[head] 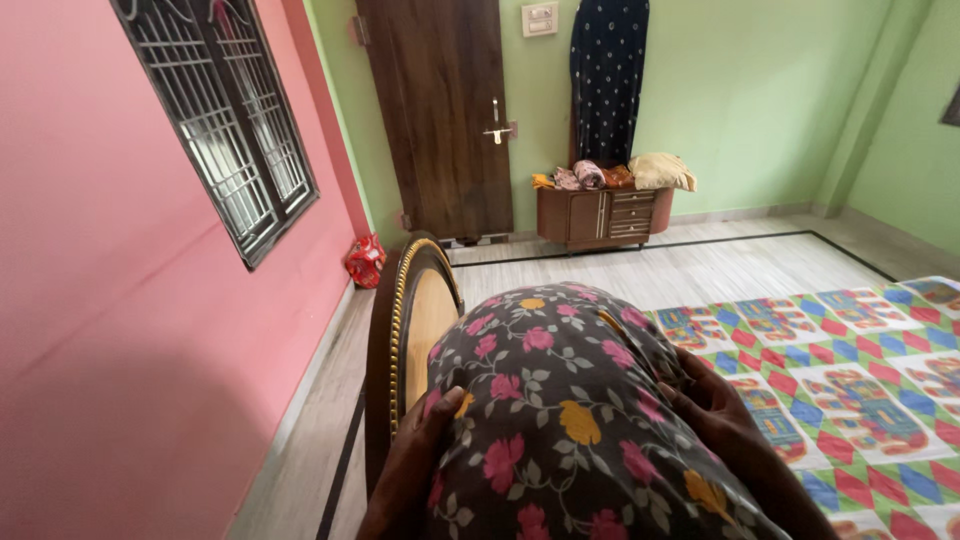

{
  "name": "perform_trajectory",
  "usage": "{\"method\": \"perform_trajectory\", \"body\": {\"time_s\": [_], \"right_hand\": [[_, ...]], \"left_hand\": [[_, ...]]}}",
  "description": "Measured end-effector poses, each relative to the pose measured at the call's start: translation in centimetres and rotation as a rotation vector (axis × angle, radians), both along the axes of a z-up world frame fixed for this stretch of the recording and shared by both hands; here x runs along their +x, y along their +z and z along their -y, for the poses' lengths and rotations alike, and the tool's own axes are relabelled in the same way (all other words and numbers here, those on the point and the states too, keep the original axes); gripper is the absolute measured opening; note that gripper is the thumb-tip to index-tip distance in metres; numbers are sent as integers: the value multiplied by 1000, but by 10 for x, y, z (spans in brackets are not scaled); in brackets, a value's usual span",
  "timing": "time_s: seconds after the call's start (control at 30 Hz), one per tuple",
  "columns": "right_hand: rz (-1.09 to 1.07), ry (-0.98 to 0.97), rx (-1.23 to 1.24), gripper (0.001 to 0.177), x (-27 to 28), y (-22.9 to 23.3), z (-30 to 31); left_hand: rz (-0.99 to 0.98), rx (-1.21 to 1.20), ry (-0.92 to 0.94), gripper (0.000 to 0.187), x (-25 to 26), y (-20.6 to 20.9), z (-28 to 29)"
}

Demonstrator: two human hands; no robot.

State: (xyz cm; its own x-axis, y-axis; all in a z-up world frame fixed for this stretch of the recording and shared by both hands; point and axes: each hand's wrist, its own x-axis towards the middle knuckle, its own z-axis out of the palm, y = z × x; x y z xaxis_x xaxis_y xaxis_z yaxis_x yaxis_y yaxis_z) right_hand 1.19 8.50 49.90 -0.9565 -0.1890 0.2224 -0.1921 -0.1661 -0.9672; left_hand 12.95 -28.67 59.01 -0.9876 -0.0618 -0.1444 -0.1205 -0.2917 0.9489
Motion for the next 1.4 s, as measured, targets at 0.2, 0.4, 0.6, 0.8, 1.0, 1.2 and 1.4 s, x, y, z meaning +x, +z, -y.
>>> {"method": "perform_trajectory", "body": {"time_s": [0.2,0.4,0.6,0.8,1.0,1.2,1.4], "right_hand": [[-70,51,3,74,2,3,11],[-171,126,-14,72,10,5,17],[-143,153,2,70,40,26,26],[-222,185,-24,70,57,42,30],[-240,198,-18,68,88,77,33],[-308,221,-20,65,100,108,48],[-322,236,-69,61,125,126,94]], "left_hand": [[-66,30,30,60,23,-4,10],[-109,-92,78,61,46,-5,15],[-78,-67,128,59,89,3,13],[-135,-108,211,56,130,19,0],[-225,-169,235,55,122,4,17],[-336,-262,271,55,131,15,34],[-380,-265,316,50,162,46,60]]}}
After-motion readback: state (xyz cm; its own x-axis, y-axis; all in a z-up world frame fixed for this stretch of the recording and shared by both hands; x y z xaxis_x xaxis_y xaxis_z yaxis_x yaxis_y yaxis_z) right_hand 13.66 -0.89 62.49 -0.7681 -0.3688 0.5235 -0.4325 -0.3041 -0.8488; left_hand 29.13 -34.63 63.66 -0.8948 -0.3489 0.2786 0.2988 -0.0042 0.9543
